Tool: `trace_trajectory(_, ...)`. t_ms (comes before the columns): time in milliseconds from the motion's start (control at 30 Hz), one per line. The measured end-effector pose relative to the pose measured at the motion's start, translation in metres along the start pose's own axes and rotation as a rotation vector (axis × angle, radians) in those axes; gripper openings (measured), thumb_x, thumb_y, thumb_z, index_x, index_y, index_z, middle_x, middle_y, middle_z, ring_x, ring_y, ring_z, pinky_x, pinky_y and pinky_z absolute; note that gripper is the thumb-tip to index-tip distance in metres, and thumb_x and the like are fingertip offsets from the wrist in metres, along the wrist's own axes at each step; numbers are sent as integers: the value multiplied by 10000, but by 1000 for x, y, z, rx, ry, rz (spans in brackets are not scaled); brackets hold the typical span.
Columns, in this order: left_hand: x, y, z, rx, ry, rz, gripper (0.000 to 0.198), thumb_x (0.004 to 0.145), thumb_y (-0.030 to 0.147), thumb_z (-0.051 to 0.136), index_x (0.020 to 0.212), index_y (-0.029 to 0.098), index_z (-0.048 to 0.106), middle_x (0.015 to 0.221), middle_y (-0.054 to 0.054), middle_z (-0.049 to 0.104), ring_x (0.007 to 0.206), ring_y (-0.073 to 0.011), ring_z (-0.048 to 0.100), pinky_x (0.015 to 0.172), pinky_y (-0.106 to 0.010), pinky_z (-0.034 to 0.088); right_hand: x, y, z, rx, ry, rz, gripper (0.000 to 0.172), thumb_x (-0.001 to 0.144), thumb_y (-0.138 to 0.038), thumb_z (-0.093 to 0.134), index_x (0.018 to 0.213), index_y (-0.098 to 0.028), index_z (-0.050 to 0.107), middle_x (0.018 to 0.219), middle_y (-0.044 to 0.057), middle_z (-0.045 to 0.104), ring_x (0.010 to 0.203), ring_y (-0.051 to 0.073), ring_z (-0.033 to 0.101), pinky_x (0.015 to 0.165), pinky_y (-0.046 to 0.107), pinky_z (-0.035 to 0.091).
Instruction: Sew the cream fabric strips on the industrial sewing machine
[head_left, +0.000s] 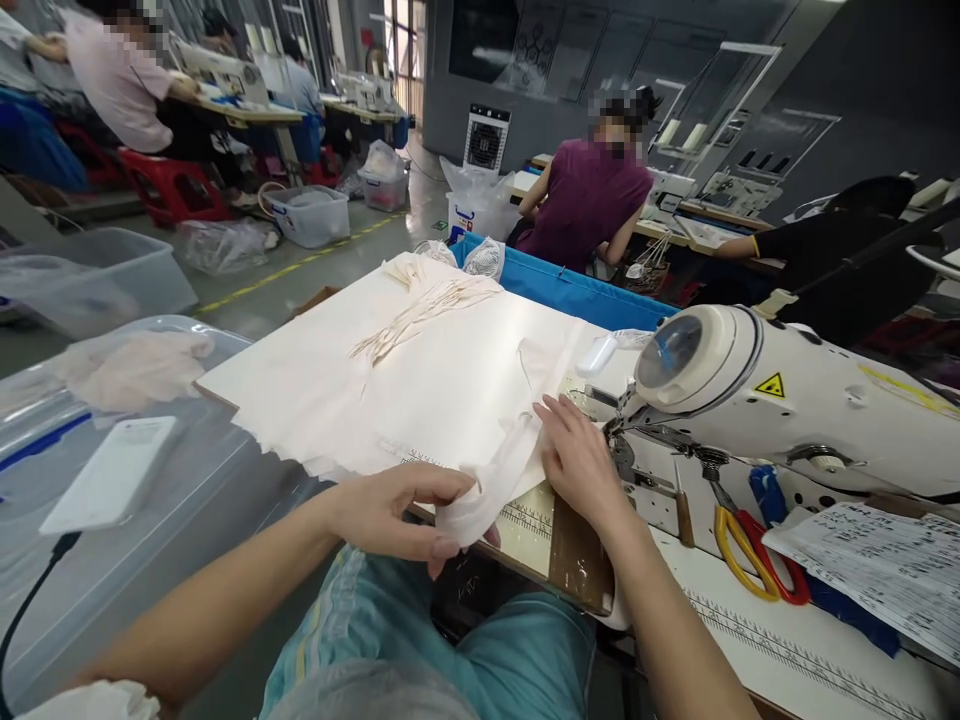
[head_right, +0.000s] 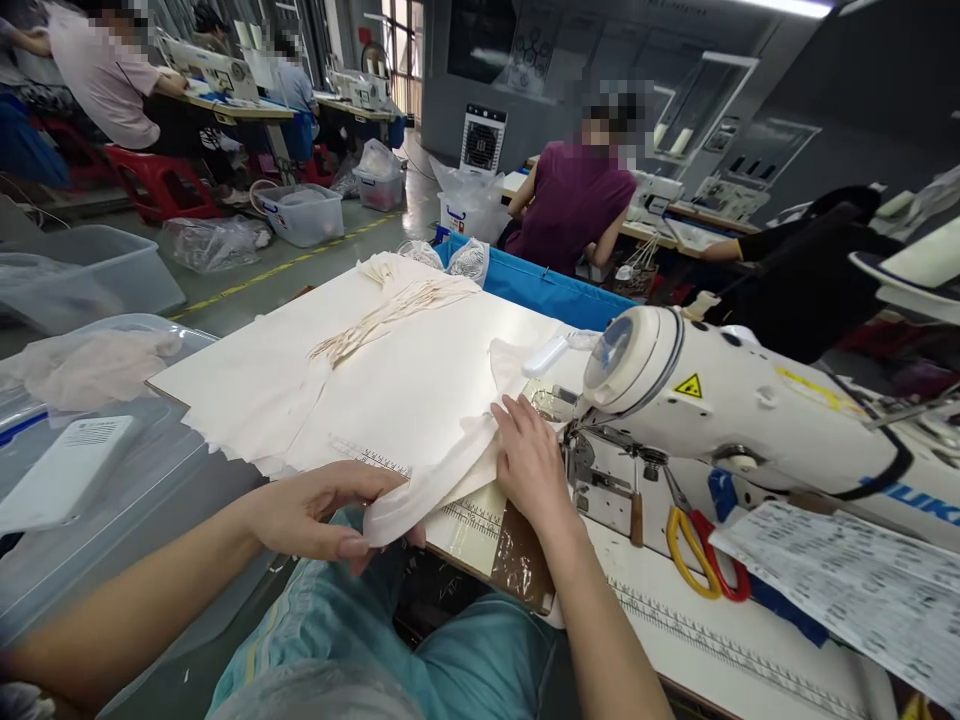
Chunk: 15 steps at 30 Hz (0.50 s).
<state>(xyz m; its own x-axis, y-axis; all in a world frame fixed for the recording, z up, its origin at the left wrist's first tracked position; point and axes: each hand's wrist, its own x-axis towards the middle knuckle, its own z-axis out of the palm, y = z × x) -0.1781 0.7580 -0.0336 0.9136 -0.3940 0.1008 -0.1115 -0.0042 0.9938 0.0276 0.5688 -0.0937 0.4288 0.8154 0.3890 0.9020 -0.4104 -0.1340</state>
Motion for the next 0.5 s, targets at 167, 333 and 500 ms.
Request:
trace_trajectory(167,-8,-7,8,-198,151,13,420,891,512,647,1050,133,560,1002,-158,731,515,-114,621,528,-222,486,33,18,8,-47,3,-53,326,864,-103,430,1045,-180,689,1329,137,633,1309,330,515,947,505,496)
trace_trajectory(333,7,-15,-42,-243,930,156,539,871,358,649,1299,134,412,585,69,576,448,-71,503,632,-233,498,32,-3,-22,-71,220,-85,336,922,-135,364,1083,-133,659,1065,172,721,1097,327,632,1008,542,426)
trace_trajectory(500,26,-16,-86,-24,1171,101,332,784,271,655,1059,95,596,572,52,488,497,-96,466,698,-312,515,-22,-49,-54,84,300,-213,239,957,-426,506,913,-265,677,727,18,700,600,200,627,575,331,469)
